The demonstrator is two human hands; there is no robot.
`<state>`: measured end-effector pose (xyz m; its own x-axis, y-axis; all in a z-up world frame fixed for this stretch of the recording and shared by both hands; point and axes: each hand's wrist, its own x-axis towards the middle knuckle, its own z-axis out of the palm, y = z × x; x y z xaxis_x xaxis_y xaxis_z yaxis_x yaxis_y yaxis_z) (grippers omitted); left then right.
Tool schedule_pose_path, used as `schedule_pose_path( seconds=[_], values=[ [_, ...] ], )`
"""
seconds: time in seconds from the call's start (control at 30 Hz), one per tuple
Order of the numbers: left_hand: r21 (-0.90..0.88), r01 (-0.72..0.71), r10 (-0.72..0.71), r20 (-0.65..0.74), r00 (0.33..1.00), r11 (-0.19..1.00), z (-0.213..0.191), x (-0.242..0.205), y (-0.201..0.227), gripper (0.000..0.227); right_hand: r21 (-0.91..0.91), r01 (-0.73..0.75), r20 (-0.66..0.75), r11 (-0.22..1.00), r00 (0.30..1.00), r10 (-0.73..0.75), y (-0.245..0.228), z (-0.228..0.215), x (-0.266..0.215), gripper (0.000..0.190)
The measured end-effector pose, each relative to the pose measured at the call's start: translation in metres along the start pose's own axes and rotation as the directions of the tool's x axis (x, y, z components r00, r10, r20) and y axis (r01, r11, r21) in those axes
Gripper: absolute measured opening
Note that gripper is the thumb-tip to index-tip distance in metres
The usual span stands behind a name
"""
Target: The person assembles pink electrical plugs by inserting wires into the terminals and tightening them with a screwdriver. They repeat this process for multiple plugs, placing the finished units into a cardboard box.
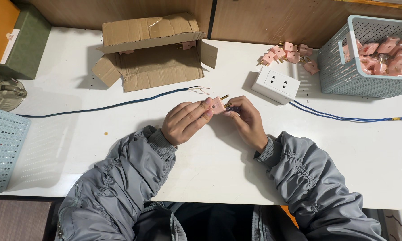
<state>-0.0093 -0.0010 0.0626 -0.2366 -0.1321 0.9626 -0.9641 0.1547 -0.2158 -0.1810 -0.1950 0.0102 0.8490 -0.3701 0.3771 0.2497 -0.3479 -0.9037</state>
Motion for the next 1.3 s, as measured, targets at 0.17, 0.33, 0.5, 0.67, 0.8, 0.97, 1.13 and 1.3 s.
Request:
schedule_pose_path(
  seconds=[0.17,0.33,0.5,0.67,0.8,0.97,1.13,1.3],
  values=[
    [0.005,0.010,-0.010,-0.015,1.000,1.000,0.000,0.006,0.002,0.004,-0.063,0.023,0.069,0.998,0.997,-0.019,-0.007,0.001,-0.003,0.019],
    [-0.001,0.041,-0.041,-0.011,0.999,0.999,0.001,0.005,0.001,0.006,0.074,-0.063,0.011,0.995,0.998,0.062,0.023,0.003,-0.007,0.035],
    [0.026,0.064,-0.064,-0.021,0.998,0.998,0.003,0.005,-0.002,0.006,0.052,-0.045,-0.051,0.998,0.998,0.047,0.017,0.002,-0.006,0.023],
    [0.006,0.072,-0.072,-0.041,0.997,0.997,0.004,0.010,0.002,0.005,-0.020,-0.063,-0.009,0.998,0.998,0.063,-0.004,0.001,0.000,0.018],
    [0.008,0.077,-0.077,-0.045,0.996,0.997,0.005,0.013,0.001,0.004,-0.016,-0.090,0.043,0.996,0.995,0.091,-0.004,0.000,0.002,0.018],
    [0.023,0.107,-0.107,-0.038,0.994,0.994,0.007,0.010,0.002,0.008,0.032,-0.155,-0.041,0.987,0.987,0.156,0.016,0.004,-0.004,0.032],
    [-0.010,0.161,-0.162,-0.020,0.987,0.987,0.007,0.007,-0.001,0.009,0.042,-0.153,-0.070,0.987,0.985,0.155,-0.006,0.007,-0.001,0.023],
    [-0.037,0.202,-0.202,-0.010,0.979,0.979,0.004,0.009,-0.002,0.009,0.028,-0.152,-0.031,0.988,0.988,0.153,-0.013,0.007,-0.001,0.020]
  ],
)
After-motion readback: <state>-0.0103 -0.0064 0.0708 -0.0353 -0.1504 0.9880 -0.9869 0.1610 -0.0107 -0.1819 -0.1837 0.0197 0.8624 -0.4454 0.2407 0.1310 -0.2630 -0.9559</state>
